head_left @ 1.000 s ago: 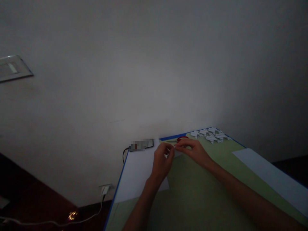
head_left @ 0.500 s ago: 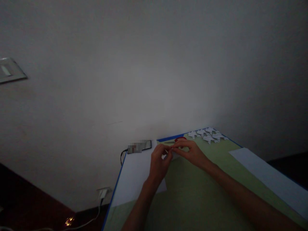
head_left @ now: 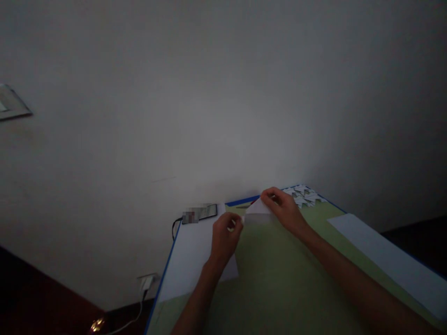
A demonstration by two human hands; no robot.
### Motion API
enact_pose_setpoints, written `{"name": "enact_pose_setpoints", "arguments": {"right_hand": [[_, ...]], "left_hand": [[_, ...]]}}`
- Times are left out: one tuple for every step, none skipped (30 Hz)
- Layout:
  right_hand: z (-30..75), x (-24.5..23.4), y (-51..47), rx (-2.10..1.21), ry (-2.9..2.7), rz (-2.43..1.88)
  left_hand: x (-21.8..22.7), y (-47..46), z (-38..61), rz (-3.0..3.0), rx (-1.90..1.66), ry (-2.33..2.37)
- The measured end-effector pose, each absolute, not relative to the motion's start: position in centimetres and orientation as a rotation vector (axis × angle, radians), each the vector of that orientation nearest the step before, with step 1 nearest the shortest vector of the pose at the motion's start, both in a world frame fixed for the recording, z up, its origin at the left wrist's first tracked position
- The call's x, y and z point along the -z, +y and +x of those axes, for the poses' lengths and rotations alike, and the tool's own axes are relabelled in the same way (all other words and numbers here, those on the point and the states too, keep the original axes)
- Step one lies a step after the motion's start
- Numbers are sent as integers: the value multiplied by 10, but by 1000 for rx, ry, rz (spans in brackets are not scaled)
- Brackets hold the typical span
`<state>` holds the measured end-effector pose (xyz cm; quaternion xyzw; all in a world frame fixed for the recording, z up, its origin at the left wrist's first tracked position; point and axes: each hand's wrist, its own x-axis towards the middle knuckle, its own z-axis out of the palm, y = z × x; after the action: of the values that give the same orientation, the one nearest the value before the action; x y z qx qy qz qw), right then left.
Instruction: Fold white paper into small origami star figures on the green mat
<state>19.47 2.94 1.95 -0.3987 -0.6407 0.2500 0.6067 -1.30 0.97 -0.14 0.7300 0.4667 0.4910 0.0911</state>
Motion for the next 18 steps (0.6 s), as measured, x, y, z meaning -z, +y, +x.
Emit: {"name": "enact_pose_setpoints", "arguments": {"right_hand": [[196,-21,30,-563,-1470,-920],[197,-21,31,-552,-1476,-913],[195,-21,31,-543,-1500,-902],[193,-20,30,-524,-1528,-889],[189,-18,29,-510,-1567,-880],[184,-16,28,-492,-1599,-870],[180,-15,26,-480,-1617,-858],[175,-13,25,-480,-1644,-850],[171,-11,24,-474,-1660,-840],[168,-10,23,-479,-1666,-828],[166,-9,23,-487,-1664,-816],[165,-8,24,-495,-1657,-817],[164,-7,24,-506,-1644,-824],[165,-6,25,-517,-1628,-839],[165,-5,27,-529,-1609,-861],[166,-4,28,-542,-1586,-883],[167,-2,29,-553,-1566,-903],[169,-1,30,-561,-1550,-913]], "left_hand": [[1,10,-13,2118,-1494,1406],[0,10,-14,2067,-1538,1419],[-1,9,-14,2027,-1584,1425],[-2,8,-14,2011,-1617,1422],[-4,7,-14,2024,-1634,1409],[-6,6,-14,2063,-1639,1384],[-7,5,-14,2118,-1633,1349],[-7,4,-14,2179,-1620,1307],[-7,4,-14,2234,-1605,1265],[-6,4,-14,2276,-1593,1231],[-5,4,-14,2301,-1582,1209],[-4,5,-14,2309,-1573,1202],[-2,5,-14,2299,-1568,1208],[-1,6,-15,2277,-1561,1223],[0,7,-15,2242,-1554,1243],[0,8,-15,2199,-1543,1262],[0,8,-15,2150,-1533,1277],[0,8,-15,2101,-1523,1289]]}}
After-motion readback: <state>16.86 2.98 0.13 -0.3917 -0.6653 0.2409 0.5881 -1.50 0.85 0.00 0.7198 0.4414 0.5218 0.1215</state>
